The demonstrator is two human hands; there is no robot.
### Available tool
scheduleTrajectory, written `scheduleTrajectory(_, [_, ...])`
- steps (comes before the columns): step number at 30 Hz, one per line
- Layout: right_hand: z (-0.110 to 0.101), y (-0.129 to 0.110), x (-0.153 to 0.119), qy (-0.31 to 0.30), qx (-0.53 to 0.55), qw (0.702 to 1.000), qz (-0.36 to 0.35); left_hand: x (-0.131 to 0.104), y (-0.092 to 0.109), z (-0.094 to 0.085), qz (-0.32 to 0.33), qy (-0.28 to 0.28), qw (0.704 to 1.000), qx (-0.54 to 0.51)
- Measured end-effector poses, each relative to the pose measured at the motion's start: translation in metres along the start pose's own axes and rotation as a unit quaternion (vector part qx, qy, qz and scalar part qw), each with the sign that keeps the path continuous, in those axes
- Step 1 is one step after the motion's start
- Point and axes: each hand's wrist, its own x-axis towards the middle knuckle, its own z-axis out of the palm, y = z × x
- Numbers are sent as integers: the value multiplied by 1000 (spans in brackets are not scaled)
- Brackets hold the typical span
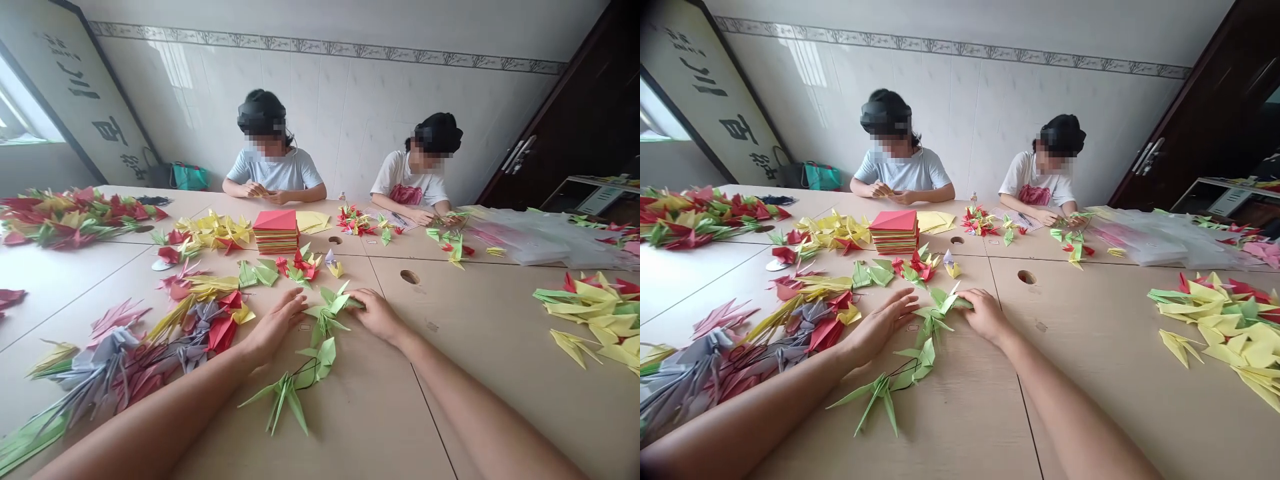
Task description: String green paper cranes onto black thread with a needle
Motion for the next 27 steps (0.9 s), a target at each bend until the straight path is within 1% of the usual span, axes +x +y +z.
scheduleTrajectory(2, [2,-3,-1,-10,28,1000,-5,5,2,2,-27,-2,1000,5])
scheduleTrajectory(5, [3,-4,-2,-12,75,997,0,13,5,5,-57,-23,998,20])
scheduleTrajectory(8, [3,-5,-2,-3,129,992,8,22,8,8,-71,-53,995,43])
scheduleTrajectory(11, [1,-10,-2,13,173,985,13,28,10,12,-71,-102,990,69])
scheduleTrajectory(14, [-3,-19,-3,27,204,978,31,27,10,15,-44,-158,983,83])
scheduleTrajectory(17, [-4,-28,-4,31,224,973,52,22,7,16,0,-182,980,80])
scheduleTrajectory(22, [-2,-43,-7,45,237,967,85,16,0,15,45,-200,976,68])
scheduleTrajectory(27, [1,-50,-8,62,265,956,109,16,-3,19,76,-185,978,60])
